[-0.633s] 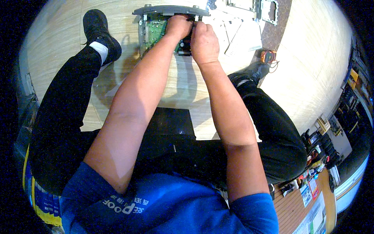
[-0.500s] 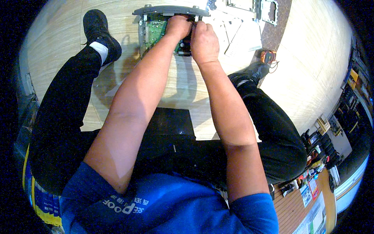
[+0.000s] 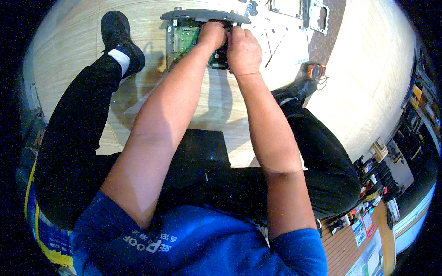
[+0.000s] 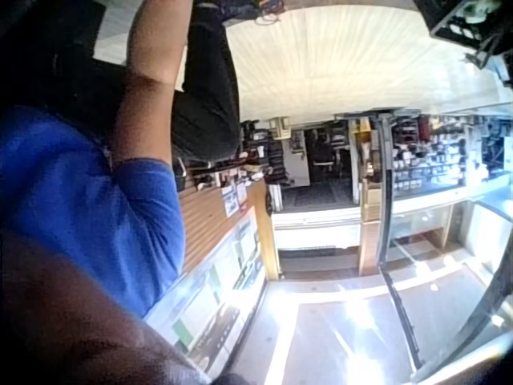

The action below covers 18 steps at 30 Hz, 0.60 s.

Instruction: The person disassembles an electronic car stereo unit by removing screws with a screwdriver and separating the internal circuit board and metal housing parts by hand.

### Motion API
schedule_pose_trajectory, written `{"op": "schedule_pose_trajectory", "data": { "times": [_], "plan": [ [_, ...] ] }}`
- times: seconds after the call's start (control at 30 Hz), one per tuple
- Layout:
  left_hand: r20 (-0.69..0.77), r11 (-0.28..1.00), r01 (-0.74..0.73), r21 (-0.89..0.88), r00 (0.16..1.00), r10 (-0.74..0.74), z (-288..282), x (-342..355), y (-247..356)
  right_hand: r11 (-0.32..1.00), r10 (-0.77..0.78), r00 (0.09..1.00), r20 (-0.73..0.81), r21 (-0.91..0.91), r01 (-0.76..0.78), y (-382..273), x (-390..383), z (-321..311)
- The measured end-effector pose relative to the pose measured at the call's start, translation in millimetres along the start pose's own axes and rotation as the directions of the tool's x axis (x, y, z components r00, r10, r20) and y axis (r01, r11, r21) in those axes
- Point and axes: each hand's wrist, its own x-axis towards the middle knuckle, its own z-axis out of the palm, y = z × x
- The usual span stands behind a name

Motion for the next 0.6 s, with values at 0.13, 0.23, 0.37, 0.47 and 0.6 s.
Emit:
{"op": "schedule_pose_trajectory", "data": {
  "times": [0.13,0.23,0.37,0.47,0.6],
  "plan": [
    [0.03,1.0,0.028,-0.009,0.999,-0.027,3,2,3,1.0,-0.024,1.0,-0.004,-0.008,0.024,4,1,0],
    [-0.003,0.999,-0.021,-0.041,1.0,0.021,8,7,-7,0.997,-0.071,0.997,-0.026,-0.001,0.071,1,-1,0],
    [-0.095,0.991,-0.034,-0.128,0.995,0.022,12,5,-6,0.996,-0.087,0.995,-0.04,0.031,0.088,-3,-3,1],
    [-0.072,0.995,-0.015,-0.095,0.997,0.009,9,5,-1,0.998,-0.059,0.998,-0.013,0.018,0.059,-4,-2,-1],
    [-0.011,0.979,0.048,-0.198,0.999,-0.051,7,6,-5,0.999,0.029,0.997,0.074,-0.023,-0.027,-10,1,-2]
  ]
}}
